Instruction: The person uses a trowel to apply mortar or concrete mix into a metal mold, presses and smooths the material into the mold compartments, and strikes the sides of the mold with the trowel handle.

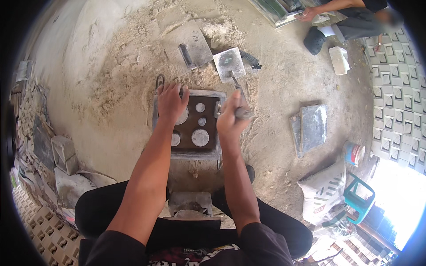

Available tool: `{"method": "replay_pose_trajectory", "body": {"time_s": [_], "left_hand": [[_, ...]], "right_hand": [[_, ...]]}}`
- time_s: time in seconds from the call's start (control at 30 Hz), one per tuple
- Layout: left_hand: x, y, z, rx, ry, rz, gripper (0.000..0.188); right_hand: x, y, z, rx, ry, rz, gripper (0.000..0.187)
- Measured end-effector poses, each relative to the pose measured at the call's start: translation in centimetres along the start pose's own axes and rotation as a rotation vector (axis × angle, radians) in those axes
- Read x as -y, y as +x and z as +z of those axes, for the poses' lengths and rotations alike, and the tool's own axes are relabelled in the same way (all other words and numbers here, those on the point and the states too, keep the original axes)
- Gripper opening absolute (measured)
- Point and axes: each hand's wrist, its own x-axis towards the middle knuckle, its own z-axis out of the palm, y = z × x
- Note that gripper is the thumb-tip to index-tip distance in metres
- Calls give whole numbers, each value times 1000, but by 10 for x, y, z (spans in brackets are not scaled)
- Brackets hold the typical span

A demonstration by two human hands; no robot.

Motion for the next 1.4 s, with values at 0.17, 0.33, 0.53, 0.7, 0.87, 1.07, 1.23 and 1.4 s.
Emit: {"method": "replay_pose_trajectory", "body": {"time_s": [0.17, 0.33, 0.53, 0.7, 0.87, 1.07, 1.23, 1.4], "left_hand": [[-2, 1, 3, -83, 43, 59, 33], [2, 2, -1, -20, 27, -4, 34], [2, -1, 4, -103, 16, 43, 33], [-5, 7, -5, -36, -39, 36, 33], [5, 2, 2, -101, -6, 47, 33], [2, -2, 2, -50, 20, 28, 35], [-5, 0, -6, 3, -10, 12, 36], [1, -2, -1, -48, 21, 19, 35]], "right_hand": [[-16, 12, 9, 3, 137, -37, 44], [17, -1, -7, 15, 97, 33, 42], [4, -21, -11, 95, -165, -19, 43], [3, -37, -21, 62, -151, 56, 43], [32, -51, -31, 54, -105, 56, 42], [34, -73, -42, 166, -203, 147, 41], [20, -103, -59, 127, -407, 71, 42], [45, -103, -53, 116, -323, 111, 43]]}}
